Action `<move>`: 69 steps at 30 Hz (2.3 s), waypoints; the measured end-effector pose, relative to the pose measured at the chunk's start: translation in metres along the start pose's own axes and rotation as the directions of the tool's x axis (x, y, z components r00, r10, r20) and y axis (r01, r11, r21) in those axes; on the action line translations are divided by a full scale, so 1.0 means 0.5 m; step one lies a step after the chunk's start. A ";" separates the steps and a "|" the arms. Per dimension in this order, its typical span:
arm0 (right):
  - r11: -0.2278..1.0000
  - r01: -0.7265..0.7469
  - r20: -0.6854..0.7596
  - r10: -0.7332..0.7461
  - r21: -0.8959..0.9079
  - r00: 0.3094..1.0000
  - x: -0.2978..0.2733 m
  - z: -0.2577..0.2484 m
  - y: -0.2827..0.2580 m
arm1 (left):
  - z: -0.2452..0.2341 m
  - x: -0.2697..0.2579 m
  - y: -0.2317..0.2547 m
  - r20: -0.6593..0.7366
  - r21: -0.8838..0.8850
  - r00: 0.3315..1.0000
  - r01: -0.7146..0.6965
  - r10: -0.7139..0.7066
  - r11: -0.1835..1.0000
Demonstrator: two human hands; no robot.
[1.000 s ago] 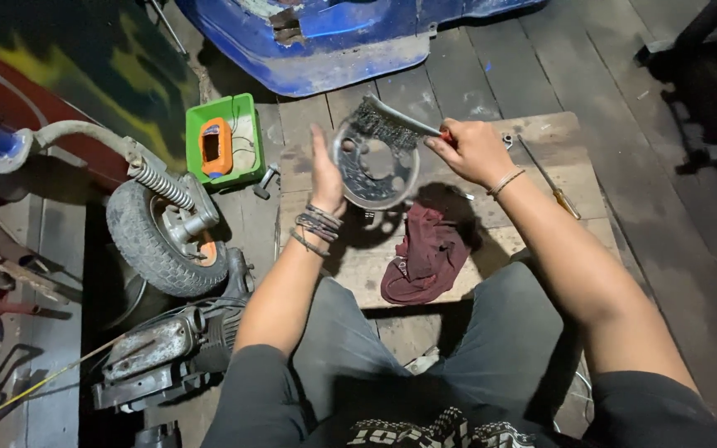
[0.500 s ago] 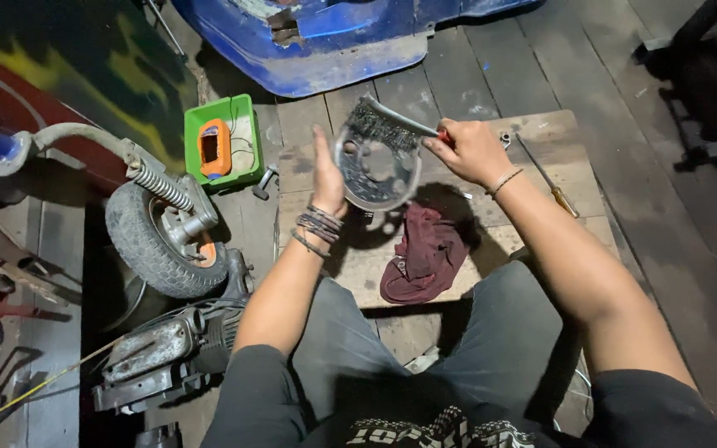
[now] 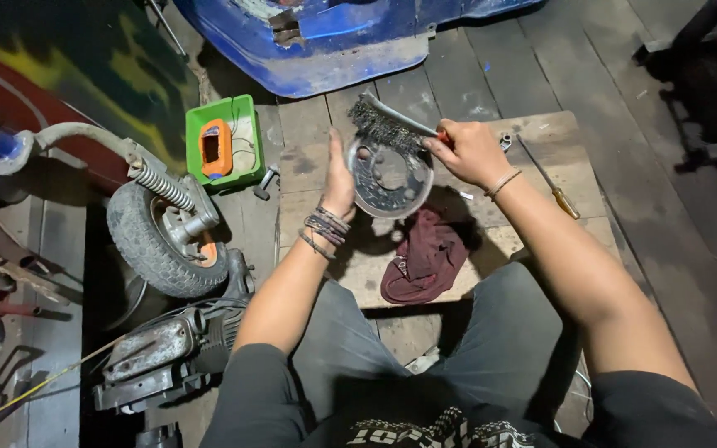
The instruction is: Cleaning a circular motorcycle component using a wire brush and a rag to remove dirt and rust.
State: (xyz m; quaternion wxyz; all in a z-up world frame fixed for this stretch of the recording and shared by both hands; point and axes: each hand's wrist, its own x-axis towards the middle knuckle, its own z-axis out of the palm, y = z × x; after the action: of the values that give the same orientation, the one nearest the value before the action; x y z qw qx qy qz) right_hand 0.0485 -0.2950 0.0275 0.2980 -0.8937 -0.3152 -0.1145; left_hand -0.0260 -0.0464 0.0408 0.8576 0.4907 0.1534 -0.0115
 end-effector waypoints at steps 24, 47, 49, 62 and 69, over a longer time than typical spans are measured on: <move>1.000 0.011 0.023 -0.011 -0.024 1.000 0.000 -0.006 -0.008 | -0.046 0.023 0.048 -0.048 -0.036 0.989 -0.139 0.137 0.990; 0.998 0.010 0.000 -0.010 -0.055 1.000 0.000 -0.009 -0.021 | -0.092 0.067 0.028 -0.053 -0.043 0.994 -0.099 0.096 0.994; 0.999 0.022 0.001 -0.022 -0.030 1.000 0.002 0.003 -0.023 | -0.004 -0.018 0.046 -0.017 -0.028 0.999 -0.049 0.049 0.998; 1.000 0.015 -0.018 -0.015 0.012 1.000 0.003 0.013 -0.012 | -0.027 0.010 0.047 -0.011 -0.038 0.998 -0.068 0.067 0.997; 0.998 0.029 -0.043 -0.027 0.059 0.999 0.007 0.016 -0.006 | 0.008 -0.010 0.016 0.003 0.003 0.998 -0.066 0.066 0.998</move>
State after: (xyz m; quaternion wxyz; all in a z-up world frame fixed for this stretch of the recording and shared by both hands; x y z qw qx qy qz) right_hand 0.0494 -0.2864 0.0240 0.3296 -0.8773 -0.3246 -0.1279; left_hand -0.0284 -0.0462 0.0506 0.8570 0.4969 0.1356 0.0159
